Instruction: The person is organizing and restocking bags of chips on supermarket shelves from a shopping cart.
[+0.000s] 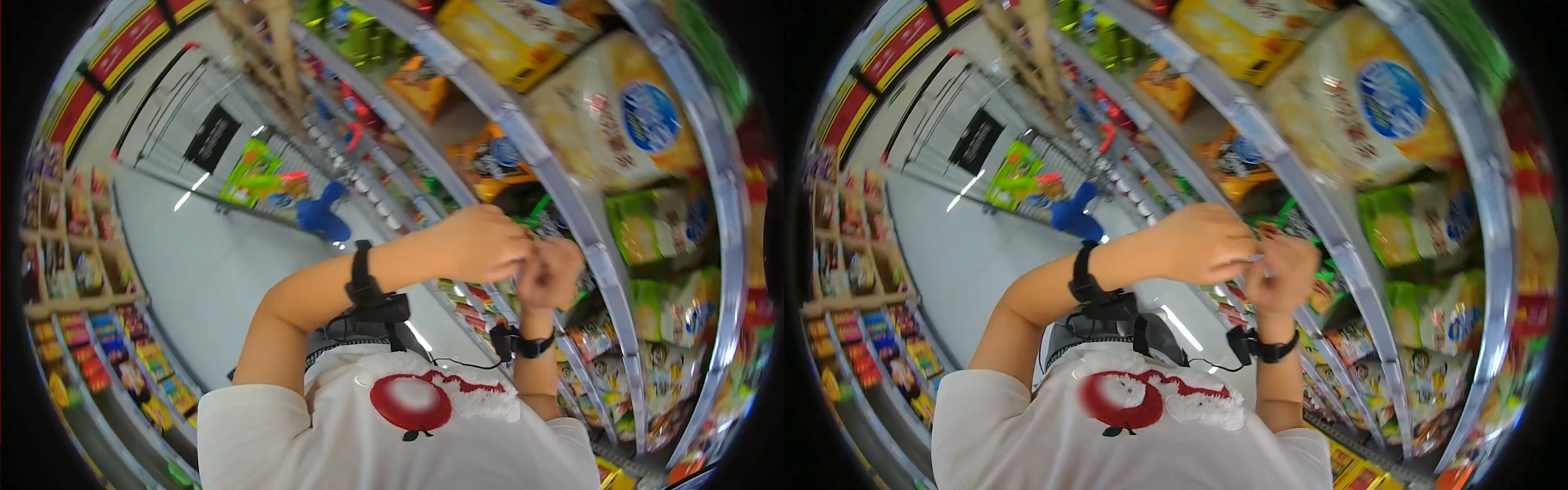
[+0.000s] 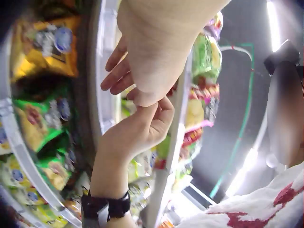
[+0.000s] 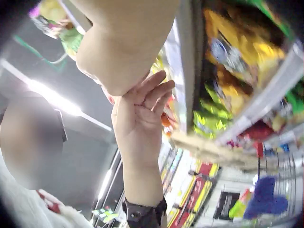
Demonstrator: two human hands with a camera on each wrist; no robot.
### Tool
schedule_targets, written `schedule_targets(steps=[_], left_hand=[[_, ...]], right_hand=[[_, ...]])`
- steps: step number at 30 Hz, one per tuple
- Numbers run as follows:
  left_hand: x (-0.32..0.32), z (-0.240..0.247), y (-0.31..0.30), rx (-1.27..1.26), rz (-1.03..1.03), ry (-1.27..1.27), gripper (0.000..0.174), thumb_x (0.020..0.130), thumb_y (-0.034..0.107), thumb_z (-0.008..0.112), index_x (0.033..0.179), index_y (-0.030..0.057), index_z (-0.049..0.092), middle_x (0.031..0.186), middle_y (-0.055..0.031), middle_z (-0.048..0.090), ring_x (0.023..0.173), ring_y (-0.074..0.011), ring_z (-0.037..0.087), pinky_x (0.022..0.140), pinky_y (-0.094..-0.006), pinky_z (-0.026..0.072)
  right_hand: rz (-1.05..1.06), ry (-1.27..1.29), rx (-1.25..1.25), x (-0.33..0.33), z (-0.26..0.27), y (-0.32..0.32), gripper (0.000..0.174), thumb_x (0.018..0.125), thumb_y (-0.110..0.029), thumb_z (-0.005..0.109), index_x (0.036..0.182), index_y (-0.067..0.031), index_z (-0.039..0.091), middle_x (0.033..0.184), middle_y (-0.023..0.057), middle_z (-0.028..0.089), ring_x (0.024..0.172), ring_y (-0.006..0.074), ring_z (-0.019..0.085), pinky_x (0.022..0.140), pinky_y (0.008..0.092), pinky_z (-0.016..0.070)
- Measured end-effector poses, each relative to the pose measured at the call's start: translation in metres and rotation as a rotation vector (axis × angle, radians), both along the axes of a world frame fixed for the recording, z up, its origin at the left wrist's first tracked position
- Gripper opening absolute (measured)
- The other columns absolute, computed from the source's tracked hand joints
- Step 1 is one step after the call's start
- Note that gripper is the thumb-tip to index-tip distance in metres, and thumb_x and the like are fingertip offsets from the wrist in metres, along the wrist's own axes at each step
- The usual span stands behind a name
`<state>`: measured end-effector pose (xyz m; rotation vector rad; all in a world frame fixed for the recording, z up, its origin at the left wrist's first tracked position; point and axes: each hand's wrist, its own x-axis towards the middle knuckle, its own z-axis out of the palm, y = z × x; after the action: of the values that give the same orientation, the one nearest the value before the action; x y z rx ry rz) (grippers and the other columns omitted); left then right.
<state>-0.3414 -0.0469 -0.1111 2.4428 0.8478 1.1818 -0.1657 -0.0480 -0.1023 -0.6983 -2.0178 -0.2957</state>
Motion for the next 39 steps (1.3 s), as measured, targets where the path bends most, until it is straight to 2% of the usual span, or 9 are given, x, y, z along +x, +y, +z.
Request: schedule_targets(steps=[5,10,14,19,21,27,34,38,39], left_hand=[[-0.172,-0.114,-0.028,-0.300,0.568,0.027,0.018,0.070,0.019,0.064,0.083,0.0064,0.061,0.078,-0.0104,0.060,0.074,-0.0321,0.059,0.068,-0.0417,0.0464],[-0.352,-0.218,-0.035,-0.508,1.099,0.421,0.051,0.062,0.020,0.073,0.107,0.0052,0.054,0.097,-0.0126,0.059,0.089,-0.0337,0.057,0.079,-0.0422,0.0464],[-0.437,-0.266,-0.036,-0.907,1.043,0.598,0.051,0.059,0.024,0.075,0.104,0.0086,0.057,0.097,-0.0110,0.059,0.091,-0.0320,0.058,0.077,-0.0429,0.0481],[-0.446,-0.315,-0.033,-0.952,0.828,0.492,0.030,0.061,0.021,0.073,0.087,0.0119,0.062,0.089,-0.0100,0.062,0.084,-0.0288,0.061,0.070,-0.0416,0.0490],[-0.448,-0.325,-0.034,-0.976,0.852,0.442,0.023,0.062,0.019,0.071,0.082,0.0114,0.063,0.082,-0.0104,0.063,0.081,-0.0294,0.062,0.068,-0.0414,0.0487],[-0.455,-0.235,-0.001,-0.984,0.777,0.205,0.017,0.062,0.017,0.070,0.075,0.0080,0.063,0.078,-0.0140,0.063,0.076,-0.0330,0.061,0.064,-0.0426,0.0465],[-0.366,-0.066,0.025,-0.256,0.359,0.122,0.013,0.066,0.008,0.067,0.068,0.0030,0.056,0.076,-0.0115,0.063,0.082,-0.0310,0.062,0.069,-0.0411,0.0480],[-0.272,-0.011,-0.028,-0.335,0.018,0.122,0.012,0.065,-0.002,0.067,0.070,0.0007,0.057,0.081,-0.0122,0.066,0.090,-0.0306,0.064,0.076,-0.0360,0.0500],[-0.247,0.000,-0.044,-0.314,-0.013,0.082,0.011,0.065,-0.003,0.067,0.070,0.0000,0.057,0.080,-0.0125,0.066,0.088,-0.0301,0.064,0.075,-0.0351,0.0501]], right_hand=[[0.381,-0.103,-0.513,-0.164,-0.113,0.016,0.023,0.069,-0.007,0.063,0.091,-0.0048,0.060,0.093,0.0118,0.060,0.090,0.0301,0.058,0.079,0.0398,0.0463],[0.295,-0.319,-0.856,-0.301,-0.207,0.040,0.046,0.069,-0.012,0.066,0.112,-0.0036,0.050,0.111,0.0155,0.055,0.105,0.0327,0.052,0.084,0.0396,0.0455],[0.210,-0.585,-0.933,-0.370,-0.270,0.069,0.053,0.068,-0.015,0.068,0.116,-0.0039,0.046,0.113,0.0146,0.052,0.107,0.0324,0.050,0.085,0.0400,0.0456],[0.206,-0.632,-1.097,-0.405,-0.308,0.089,0.011,0.074,-0.021,0.061,0.076,-0.0101,0.063,0.080,0.0109,0.062,0.076,0.0337,0.059,0.067,0.0448,0.0462],[0.198,-0.665,-1.094,-0.401,-0.306,0.086,0.011,0.073,-0.019,0.061,0.079,-0.0097,0.062,0.079,0.0099,0.061,0.077,0.0321,0.059,0.066,0.0430,0.0472],[-0.003,-0.315,-1.030,-0.380,-0.253,0.084,0.013,0.073,-0.017,0.066,0.079,-0.0069,0.063,0.081,0.0106,0.063,0.080,0.0305,0.061,0.066,0.0382,0.0486],[0.100,0.383,-0.969,-0.276,-0.167,0.048,0.011,0.073,0.000,0.067,0.084,-0.0018,0.065,0.088,0.0098,0.066,0.083,0.0233,0.063,0.074,0.0312,0.0482],[0.139,0.645,-0.908,-0.179,-0.147,-0.023,0.015,0.077,0.008,0.057,0.090,0.0005,0.061,0.108,0.0143,0.060,0.102,0.0212,0.057,0.085,0.0350,0.0487],[0.133,0.666,-0.993,-0.149,-0.150,-0.048,0.034,0.078,0.001,0.064,0.111,-0.0024,0.055,0.121,0.0148,0.052,0.111,0.0236,0.052,0.092,0.0375,0.0456]])
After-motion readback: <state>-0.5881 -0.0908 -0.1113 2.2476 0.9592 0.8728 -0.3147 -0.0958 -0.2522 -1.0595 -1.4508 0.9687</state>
